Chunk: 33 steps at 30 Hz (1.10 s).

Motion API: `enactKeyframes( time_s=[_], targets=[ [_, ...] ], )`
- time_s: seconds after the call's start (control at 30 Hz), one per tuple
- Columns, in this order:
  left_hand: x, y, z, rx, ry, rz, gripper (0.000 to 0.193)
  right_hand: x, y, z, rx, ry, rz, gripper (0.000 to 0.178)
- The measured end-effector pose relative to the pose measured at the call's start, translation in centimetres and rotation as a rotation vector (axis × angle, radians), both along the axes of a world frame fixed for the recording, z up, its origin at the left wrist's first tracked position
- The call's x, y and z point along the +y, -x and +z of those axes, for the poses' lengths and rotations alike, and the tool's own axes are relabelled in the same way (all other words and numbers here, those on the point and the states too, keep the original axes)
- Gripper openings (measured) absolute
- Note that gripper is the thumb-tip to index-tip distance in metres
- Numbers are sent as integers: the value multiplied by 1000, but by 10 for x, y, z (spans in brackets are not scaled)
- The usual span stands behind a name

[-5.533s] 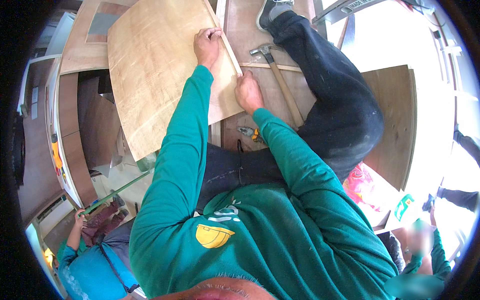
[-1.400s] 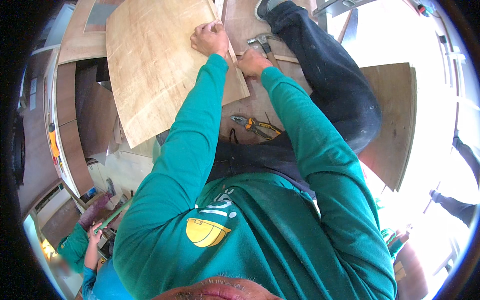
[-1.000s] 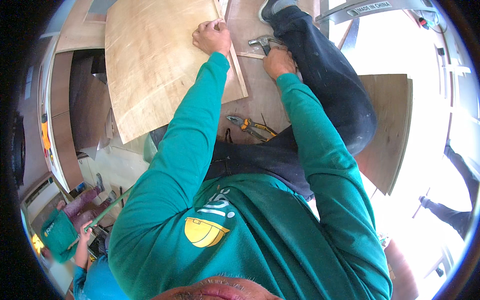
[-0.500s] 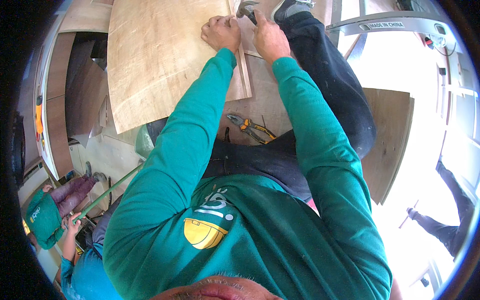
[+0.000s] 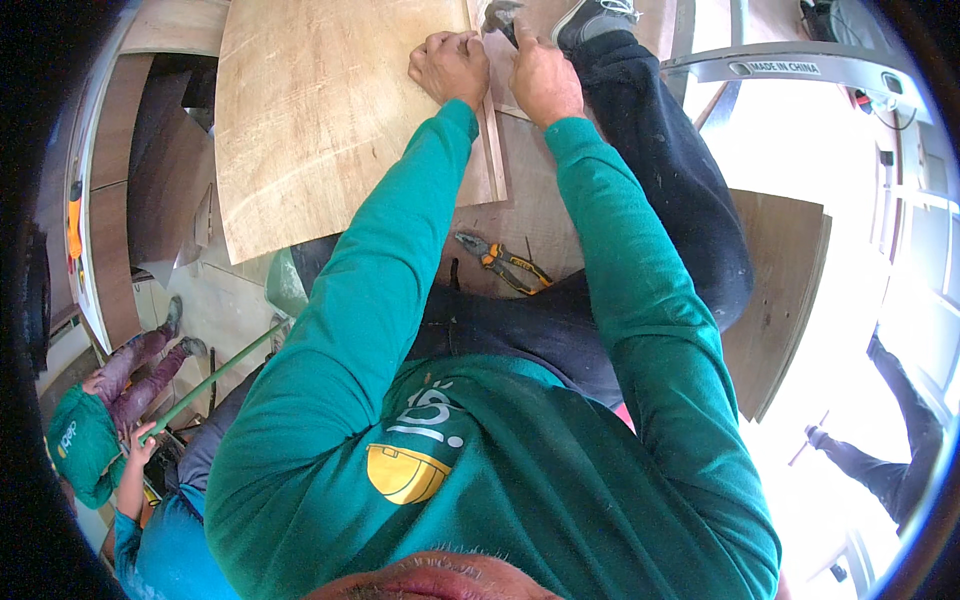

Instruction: The person sits on the floor and uses a hammer to drive nails into a wooden panel, securing a thin wooden strip along its edge. The person repeatedly positions the strip and strikes it with the hammer to fasten it to the panel.

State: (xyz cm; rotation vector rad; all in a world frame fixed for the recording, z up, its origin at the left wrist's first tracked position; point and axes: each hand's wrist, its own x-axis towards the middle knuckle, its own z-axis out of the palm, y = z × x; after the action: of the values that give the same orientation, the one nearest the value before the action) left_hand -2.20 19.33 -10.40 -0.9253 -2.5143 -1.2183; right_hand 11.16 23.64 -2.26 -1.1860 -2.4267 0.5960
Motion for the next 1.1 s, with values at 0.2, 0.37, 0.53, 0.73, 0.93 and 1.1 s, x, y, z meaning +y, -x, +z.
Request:
enactKeyframes(
  time_s=[0.2,0.37,0.53,0.73,0.93,1.1],
  targets=[
    [3,0,-6,22,1,-19,22,8,9,-14,0,-59,35,51],
    [-4,5,-8,11,-5,-26,25,0,13,18,-32,29,34,52],
    [1,4,-7,27,7,-22,24,4,14,-2,-47,26,33,53],
    [0,3,-5,8,8,-15,22,-3,1,9,87,56,-75,54],
    [-8,3,-4,7,63,-33,28,-17,-16,5,201,209,-160,50],
    [-11,-5,3,55,102,-20,25,-15,-22,0,210,245,-159,50]
  ],
)
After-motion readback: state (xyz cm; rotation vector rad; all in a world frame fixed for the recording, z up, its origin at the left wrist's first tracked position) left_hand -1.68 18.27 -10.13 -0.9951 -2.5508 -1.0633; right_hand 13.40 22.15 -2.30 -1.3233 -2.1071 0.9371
